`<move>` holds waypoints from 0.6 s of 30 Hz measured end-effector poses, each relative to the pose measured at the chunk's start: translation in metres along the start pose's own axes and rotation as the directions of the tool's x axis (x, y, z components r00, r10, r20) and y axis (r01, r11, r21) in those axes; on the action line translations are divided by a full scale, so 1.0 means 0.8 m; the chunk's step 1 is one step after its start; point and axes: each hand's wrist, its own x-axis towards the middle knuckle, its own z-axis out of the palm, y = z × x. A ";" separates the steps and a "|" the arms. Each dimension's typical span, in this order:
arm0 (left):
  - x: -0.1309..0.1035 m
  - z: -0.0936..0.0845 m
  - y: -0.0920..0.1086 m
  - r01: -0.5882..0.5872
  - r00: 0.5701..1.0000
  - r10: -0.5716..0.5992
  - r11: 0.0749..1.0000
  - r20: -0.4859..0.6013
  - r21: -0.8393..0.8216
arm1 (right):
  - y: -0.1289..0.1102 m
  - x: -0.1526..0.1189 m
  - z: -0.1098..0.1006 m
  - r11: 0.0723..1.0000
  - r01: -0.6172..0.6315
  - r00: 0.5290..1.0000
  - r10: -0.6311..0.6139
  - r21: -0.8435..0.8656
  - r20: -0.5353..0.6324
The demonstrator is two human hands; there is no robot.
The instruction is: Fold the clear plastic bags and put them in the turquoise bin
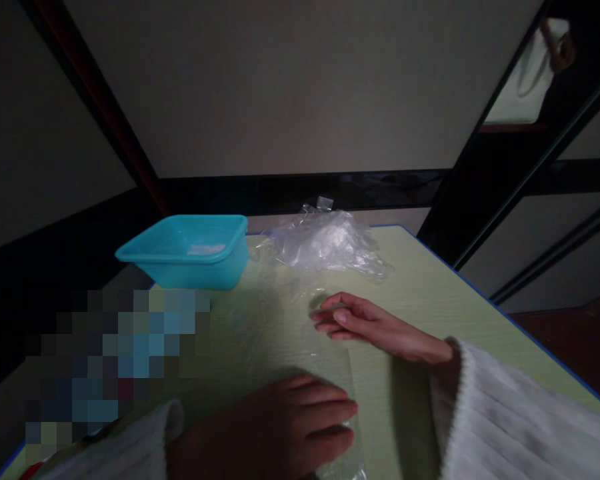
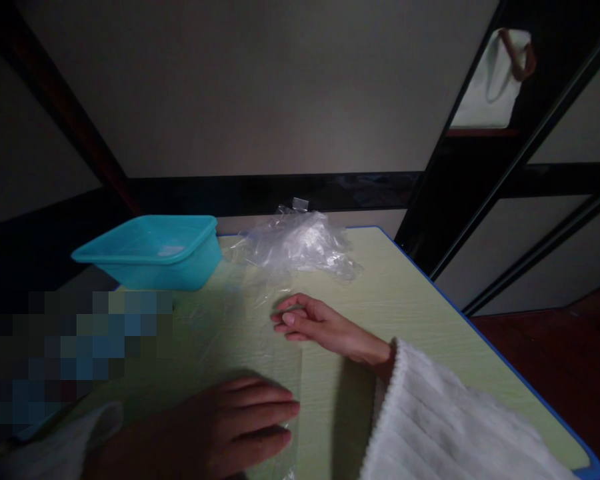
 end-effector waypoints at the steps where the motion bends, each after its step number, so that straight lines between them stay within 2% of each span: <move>1: -0.001 0.000 0.000 -0.004 1.000 0.005 1.000 -0.020 0.010 | 0.001 0.001 0.001 0.999 0.031 0.999 -0.031 -0.008 -0.022; 3: -0.004 0.000 -0.002 0.016 0.995 -0.010 0.998 -0.103 0.053 | 0.003 0.003 0.003 0.992 0.121 0.991 -0.123 -0.036 -0.057; 5: -0.009 0.000 -0.011 0.132 0.965 -0.100 0.984 -0.242 0.122 | 0.007 0.005 0.005 0.970 0.224 0.970 -0.231 -0.099 -0.070; 6: -0.013 -0.001 -0.017 0.256 0.923 -0.195 0.955 -0.330 0.150 | 0.009 0.005 0.005 0.952 0.269 0.957 -0.281 -0.147 -0.070; 7: -0.017 -0.002 -0.025 0.392 0.859 -0.300 0.906 -0.415 0.157 | 0.011 0.005 0.006 0.931 0.305 0.943 -0.324 -0.202 -0.071; 9: -0.026 -0.006 -0.044 0.655 0.700 -0.534 0.745 -0.474 0.128 | 0.013 0.005 0.007 0.886 0.335 0.924 -0.376 -0.321 -0.073; 11: -0.038 -0.010 -0.062 0.791 0.590 -0.682 0.594 -0.433 0.142 | 0.013 0.003 0.009 0.841 0.326 0.918 -0.391 -0.431 -0.068; 13: -0.049 -0.012 -0.076 0.850 0.519 -0.745 0.502 -0.420 0.161 | 0.012 0.002 0.011 0.789 0.312 0.917 -0.396 -0.530 -0.049; 16: -0.061 -0.011 -0.088 0.892 0.445 -0.807 0.437 -0.388 0.114 | 0.008 0.000 0.013 0.705 0.327 0.911 -0.412 -0.629 0.011; 18: -0.064 -0.010 -0.093 0.912 0.380 -0.852 0.411 -0.359 -0.010 | 0.007 -0.001 0.015 0.669 0.342 0.908 -0.416 -0.660 0.048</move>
